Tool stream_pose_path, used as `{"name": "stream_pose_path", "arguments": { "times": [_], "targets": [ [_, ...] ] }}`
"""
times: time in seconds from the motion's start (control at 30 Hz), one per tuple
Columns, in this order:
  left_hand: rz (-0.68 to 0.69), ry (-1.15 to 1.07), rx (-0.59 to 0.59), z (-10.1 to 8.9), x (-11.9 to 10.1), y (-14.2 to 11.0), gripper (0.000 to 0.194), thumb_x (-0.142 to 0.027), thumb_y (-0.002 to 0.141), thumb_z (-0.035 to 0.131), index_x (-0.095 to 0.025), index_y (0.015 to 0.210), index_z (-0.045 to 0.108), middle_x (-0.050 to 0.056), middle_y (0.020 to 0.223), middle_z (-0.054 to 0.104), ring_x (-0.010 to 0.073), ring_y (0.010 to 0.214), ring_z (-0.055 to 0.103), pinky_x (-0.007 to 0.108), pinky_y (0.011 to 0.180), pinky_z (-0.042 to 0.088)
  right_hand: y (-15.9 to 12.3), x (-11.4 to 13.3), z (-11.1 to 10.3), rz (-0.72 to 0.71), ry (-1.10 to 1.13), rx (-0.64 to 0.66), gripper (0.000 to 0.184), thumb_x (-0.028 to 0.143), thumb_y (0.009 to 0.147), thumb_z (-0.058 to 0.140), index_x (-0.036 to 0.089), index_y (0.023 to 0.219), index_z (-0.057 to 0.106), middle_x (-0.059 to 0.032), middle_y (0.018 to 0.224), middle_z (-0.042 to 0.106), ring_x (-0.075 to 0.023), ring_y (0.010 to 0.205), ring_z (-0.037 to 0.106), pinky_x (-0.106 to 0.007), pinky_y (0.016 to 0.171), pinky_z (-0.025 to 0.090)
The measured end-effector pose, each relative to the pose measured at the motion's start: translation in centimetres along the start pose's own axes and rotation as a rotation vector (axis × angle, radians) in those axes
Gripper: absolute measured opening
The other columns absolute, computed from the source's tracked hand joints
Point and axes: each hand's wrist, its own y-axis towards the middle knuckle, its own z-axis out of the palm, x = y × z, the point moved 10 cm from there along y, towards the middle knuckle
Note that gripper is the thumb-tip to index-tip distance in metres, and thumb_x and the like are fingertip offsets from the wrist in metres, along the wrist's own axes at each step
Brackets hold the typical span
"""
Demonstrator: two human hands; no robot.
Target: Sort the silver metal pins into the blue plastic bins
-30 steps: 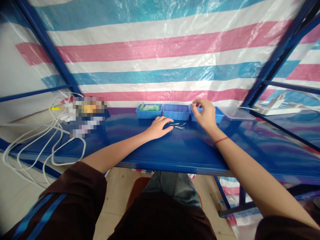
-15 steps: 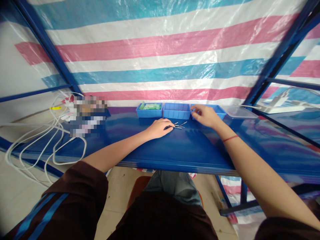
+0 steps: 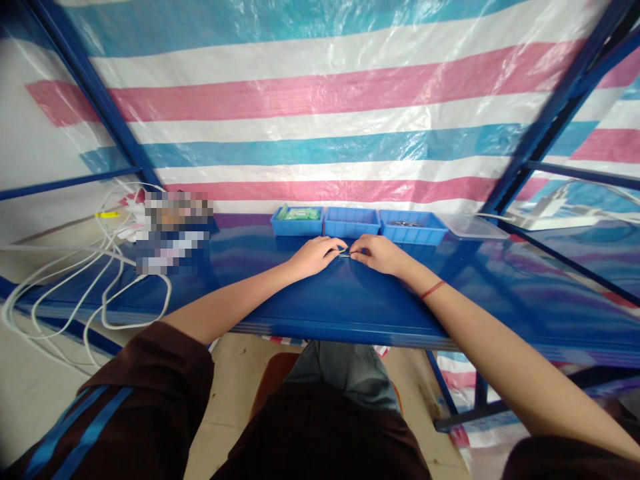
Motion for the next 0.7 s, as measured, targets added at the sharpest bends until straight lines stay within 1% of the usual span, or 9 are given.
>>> {"name": "stream_pose_path", "arguments": {
  "times": [0.1, 0.17, 0.23, 0.3, 0.4, 0.5, 0.57, 0.63, 0.7],
  "targets": [
    [-0.009, -0.009, -0.008, 0.0, 0.3, 0.1, 0.027, -0.018, 0.093, 0.043, -0.021, 0.114, 0.06, 0.004, 0.107, 0.069, 0.0185, 0.104, 0.062, 0.032, 0.093, 0.046, 0.0, 0.2, -0.2, -0.018, -0.016, -0.051, 0.017, 0.029, 0.083, 0.053, 0.018, 0.082, 0.066, -0.0073, 0.082, 0.067, -0.0191, 0.072, 0.061, -0.032, 0.071, 0.048],
    [-0.011, -0.007, 0.0, 0.0, 0.4, 0.1, 0.027, -0.018, 0.093, 0.043, -0.021, 0.114, 0.06, 0.004, 0.106, 0.069, 0.0187, 0.103, 0.062, 0.033, 0.092, 0.047, 0.0, 0.2, -0.2, -0.02, -0.027, -0.063, 0.015, 0.026, 0.083, 0.053, 0.019, 0.084, 0.066, -0.0072, 0.082, 0.067, -0.0194, 0.072, 0.061, -0.033, 0.071, 0.048],
    [-0.008, -0.002, 0.004, 0.0, 0.4, 0.1, 0.028, -0.017, 0.092, 0.044, -0.02, 0.114, 0.06, 0.004, 0.103, 0.069, 0.0189, 0.1, 0.063, 0.033, 0.091, 0.047, 0.1, 0.1, -0.1, -0.017, -0.047, -0.071, 0.016, 0.025, 0.082, 0.053, 0.019, 0.087, 0.067, -0.0078, 0.085, 0.069, -0.0206, 0.075, 0.062, -0.034, 0.073, 0.049],
    [-0.013, 0.002, 0.004, 0.0, 0.4, 0.1, 0.028, -0.016, 0.091, 0.046, -0.02, 0.114, 0.06, 0.005, 0.1, 0.069, 0.0192, 0.098, 0.063, 0.033, 0.09, 0.047, 0.1, 0.0, -0.3, -0.019, -0.076, -0.088, 0.016, 0.024, 0.082, 0.053, 0.019, 0.084, 0.068, -0.0084, 0.088, 0.07, -0.0223, 0.078, 0.063, -0.036, 0.076, 0.049],
    [-0.035, -0.019, -0.009, -0.1, 0.7, -0.1, 0.027, -0.018, 0.088, 0.051, -0.018, 0.113, 0.062, 0.006, 0.1, 0.068, 0.0203, 0.098, 0.062, 0.033, 0.09, 0.047, 0.0, 0.1, -0.9, -0.03, -0.092, -0.141, 0.019, 0.024, 0.084, 0.05, 0.019, 0.084, 0.068, -0.0093, 0.088, 0.07, -0.0241, 0.081, 0.063, -0.039, 0.079, 0.049],
    [-0.064, -0.113, -0.081, -0.7, 0.9, -0.1, 0.029, -0.03, 0.088, 0.055, -0.015, 0.111, 0.063, 0.008, 0.102, 0.067, 0.0205, 0.096, 0.063, 0.032, 0.088, 0.047, -0.1, 1.0, -1.4, -0.062, -0.072, -0.171, 0.025, 0.026, 0.089, 0.044, 0.019, 0.094, 0.067, -0.0099, 0.093, 0.07, -0.0247, 0.086, 0.064, -0.04, 0.081, 0.049],
    [-0.067, -0.204, -0.125, -1.2, 0.9, -0.1, 0.028, -0.035, 0.089, 0.054, -0.014, 0.105, 0.064, 0.008, 0.1, 0.069, 0.0192, 0.093, 0.064, 0.03, 0.086, 0.047, -0.2, 1.9, -1.5, -0.087, -0.054, -0.166, 0.026, 0.028, 0.09, 0.044, 0.02, 0.097, 0.067, -0.0092, 0.097, 0.071, -0.0247, 0.09, 0.064, -0.04, 0.083, 0.049],
    [-0.059, -0.287, -0.146, -1.6, 0.8, 0.0, 0.025, -0.034, 0.091, 0.051, -0.015, 0.097, 0.065, 0.006, 0.095, 0.07, 0.0175, 0.09, 0.065, 0.028, 0.084, 0.047, -0.3, 2.6, -1.7, -0.092, -0.026, -0.167, 0.023, 0.031, 0.089, 0.048, 0.021, 0.099, 0.067, -0.0081, 0.096, 0.071, -0.0241, 0.09, 0.065, -0.039, 0.082, 0.049],
    [-0.059, -0.346, -0.155, -1.8, 0.8, 0.1, 0.022, -0.03, 0.091, 0.05, -0.014, 0.091, 0.065, 0.005, 0.092, 0.07, 0.0164, 0.086, 0.065, 0.027, 0.081, 0.047, -0.4, 3.0, -2.1, -0.072, 0.029, -0.195, 0.023, 0.034, 0.086, 0.054, 0.02, 0.102, 0.065, -0.0071, 0.09, 0.071, -0.0227, 0.084, 0.065, -0.036, 0.078, 0.05]
  ]
}}
